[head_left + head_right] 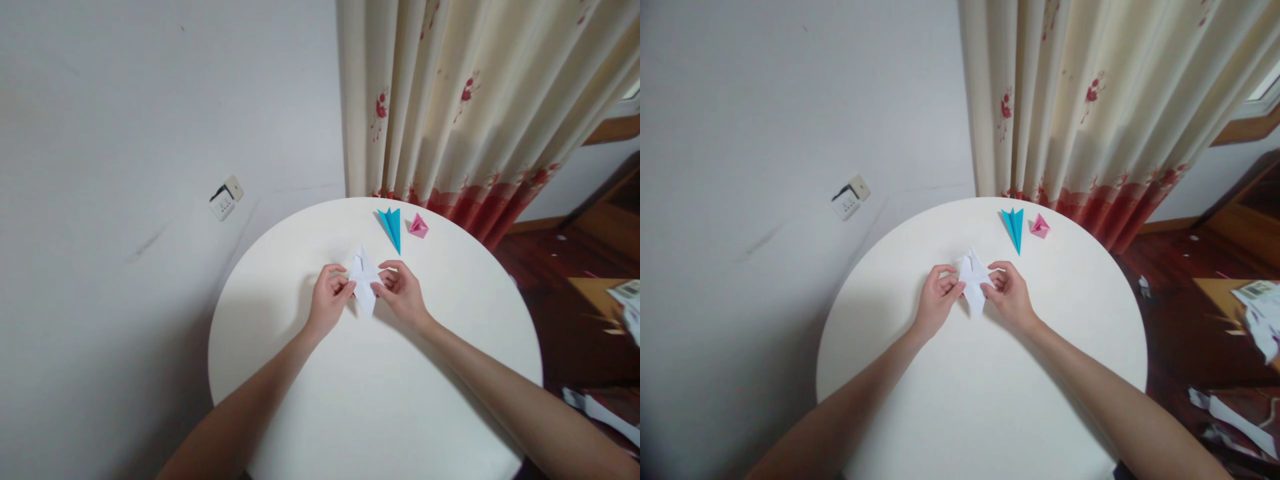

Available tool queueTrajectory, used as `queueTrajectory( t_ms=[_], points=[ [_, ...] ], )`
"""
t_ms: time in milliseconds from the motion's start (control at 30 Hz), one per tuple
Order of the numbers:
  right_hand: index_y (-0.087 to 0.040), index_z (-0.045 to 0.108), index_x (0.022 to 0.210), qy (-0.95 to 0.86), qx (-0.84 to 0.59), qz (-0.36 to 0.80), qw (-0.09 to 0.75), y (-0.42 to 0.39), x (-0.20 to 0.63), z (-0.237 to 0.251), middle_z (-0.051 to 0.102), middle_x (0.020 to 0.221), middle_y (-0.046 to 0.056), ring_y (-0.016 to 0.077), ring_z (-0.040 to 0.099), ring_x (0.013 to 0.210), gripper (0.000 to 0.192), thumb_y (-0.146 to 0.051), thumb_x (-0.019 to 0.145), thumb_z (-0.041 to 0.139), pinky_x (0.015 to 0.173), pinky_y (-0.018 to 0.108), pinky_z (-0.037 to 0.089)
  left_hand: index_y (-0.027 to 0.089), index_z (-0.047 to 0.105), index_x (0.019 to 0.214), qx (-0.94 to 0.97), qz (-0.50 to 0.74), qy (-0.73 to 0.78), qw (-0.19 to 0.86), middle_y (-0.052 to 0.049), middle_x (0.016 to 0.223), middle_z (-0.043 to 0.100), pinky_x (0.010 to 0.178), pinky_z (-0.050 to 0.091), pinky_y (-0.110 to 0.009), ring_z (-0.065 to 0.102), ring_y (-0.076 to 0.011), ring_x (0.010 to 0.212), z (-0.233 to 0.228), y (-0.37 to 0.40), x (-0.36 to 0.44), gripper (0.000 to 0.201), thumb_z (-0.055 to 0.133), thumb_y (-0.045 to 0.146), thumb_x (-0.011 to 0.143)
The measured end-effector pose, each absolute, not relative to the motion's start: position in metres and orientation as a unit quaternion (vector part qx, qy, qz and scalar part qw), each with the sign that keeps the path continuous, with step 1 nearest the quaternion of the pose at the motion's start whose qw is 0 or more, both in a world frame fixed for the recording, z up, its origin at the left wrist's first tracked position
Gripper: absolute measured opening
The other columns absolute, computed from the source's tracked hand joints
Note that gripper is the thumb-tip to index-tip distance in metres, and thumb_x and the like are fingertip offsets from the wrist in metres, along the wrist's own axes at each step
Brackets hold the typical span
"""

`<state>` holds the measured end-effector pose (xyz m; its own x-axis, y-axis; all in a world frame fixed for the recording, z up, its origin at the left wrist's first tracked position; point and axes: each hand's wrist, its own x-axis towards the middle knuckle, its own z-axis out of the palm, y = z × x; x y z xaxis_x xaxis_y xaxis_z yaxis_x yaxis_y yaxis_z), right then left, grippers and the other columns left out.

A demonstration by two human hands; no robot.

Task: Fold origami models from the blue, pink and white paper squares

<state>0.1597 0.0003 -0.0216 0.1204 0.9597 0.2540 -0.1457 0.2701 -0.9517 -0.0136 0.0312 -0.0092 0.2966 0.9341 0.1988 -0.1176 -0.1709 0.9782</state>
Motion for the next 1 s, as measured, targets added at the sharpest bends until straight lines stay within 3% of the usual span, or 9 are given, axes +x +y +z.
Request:
queueTrajectory(
  t_ms=[133, 267, 367, 467, 600, 833, 1000],
  points=[
    [-0.025, 0.048, 0.117, -0.500, -0.402, 0.445, 0.625, -0.001, 0.158, -0.019, 0.057, 0.067, -0.005, 0.0131, 0.054, 0.059, 0.053, -0.036, 0.073, 0.076, 0.057, 0.025, 0.043, 0.023, 0.043, 0.116, 0.591, 0.485, 0.341, 0.547, 0.007, 0.066, 0.058, 0.064, 0.045, -0.021, 0.060, -0.0110, 0.063, -0.010, 0.030, -0.012, 0.049, 0.073, 0.030, 0.077],
    [-0.025, 0.050, 0.119, -0.492, -0.417, 0.451, 0.617, -0.002, 0.153, -0.019, 0.055, 0.065, -0.007, 0.0120, 0.051, 0.057, 0.056, -0.032, 0.071, 0.077, 0.056, 0.024, 0.040, 0.022, 0.043, 0.124, 0.589, 0.473, 0.355, 0.551, 0.004, 0.070, 0.061, 0.065, 0.044, -0.021, 0.062, -0.0126, 0.067, -0.012, 0.028, -0.010, 0.061, 0.076, 0.030, 0.073],
    [-0.022, 0.059, 0.109, -0.474, -0.431, 0.465, 0.611, -0.001, 0.151, -0.020, 0.058, 0.066, -0.005, 0.0128, 0.052, 0.060, 0.047, -0.031, 0.068, 0.079, 0.059, 0.025, 0.041, 0.021, 0.044, 0.125, 0.583, 0.467, 0.366, 0.556, 0.003, 0.070, 0.063, 0.065, 0.045, -0.022, 0.062, -0.0130, 0.066, -0.013, 0.027, -0.008, 0.065, 0.078, 0.032, 0.072],
    [-0.017, 0.068, 0.084, -0.465, -0.458, 0.497, 0.572, -0.001, 0.151, -0.018, 0.065, 0.070, 0.001, 0.0144, 0.054, 0.063, 0.028, -0.037, 0.068, 0.078, 0.061, 0.027, 0.041, 0.020, 0.044, 0.127, 0.570, 0.472, 0.359, 0.569, 0.004, 0.068, 0.063, 0.064, 0.045, -0.022, 0.062, -0.0127, 0.063, -0.014, 0.026, -0.008, 0.067, 0.078, 0.032, 0.071],
    [-0.015, 0.068, 0.062, -0.452, -0.464, 0.517, 0.559, -0.003, 0.151, -0.013, 0.058, 0.059, -0.001, 0.0118, 0.048, 0.057, 0.027, -0.040, 0.067, 0.078, 0.058, 0.027, 0.037, 0.020, 0.042, 0.130, 0.548, 0.484, 0.342, 0.591, 0.005, 0.065, 0.063, 0.065, 0.046, -0.022, 0.062, -0.0131, 0.064, -0.015, 0.026, -0.008, 0.068, 0.078, 0.029, 0.072],
    [-0.016, 0.070, 0.061, -0.475, -0.443, 0.473, 0.595, 0.000, 0.151, -0.017, 0.059, 0.065, 0.001, 0.0128, 0.048, 0.061, 0.031, -0.043, 0.075, 0.072, 0.059, 0.027, 0.037, 0.020, 0.043, 0.129, 0.502, 0.506, 0.339, 0.614, 0.003, 0.070, 0.066, 0.070, 0.048, -0.024, 0.066, -0.0152, 0.070, -0.019, 0.024, -0.006, 0.070, 0.081, 0.024, 0.069],
    [-0.015, 0.073, 0.067, -0.447, -0.488, 0.448, 0.602, 0.007, 0.163, -0.023, 0.067, 0.071, 0.007, 0.0164, 0.055, 0.066, 0.043, -0.055, 0.080, 0.062, 0.059, 0.028, 0.042, 0.020, 0.043, 0.129, 0.476, 0.518, 0.348, 0.620, 0.000, 0.079, 0.071, 0.075, 0.049, -0.025, 0.068, -0.0163, 0.079, -0.017, 0.025, -0.007, 0.071, 0.081, 0.023, 0.069]
  ],
)
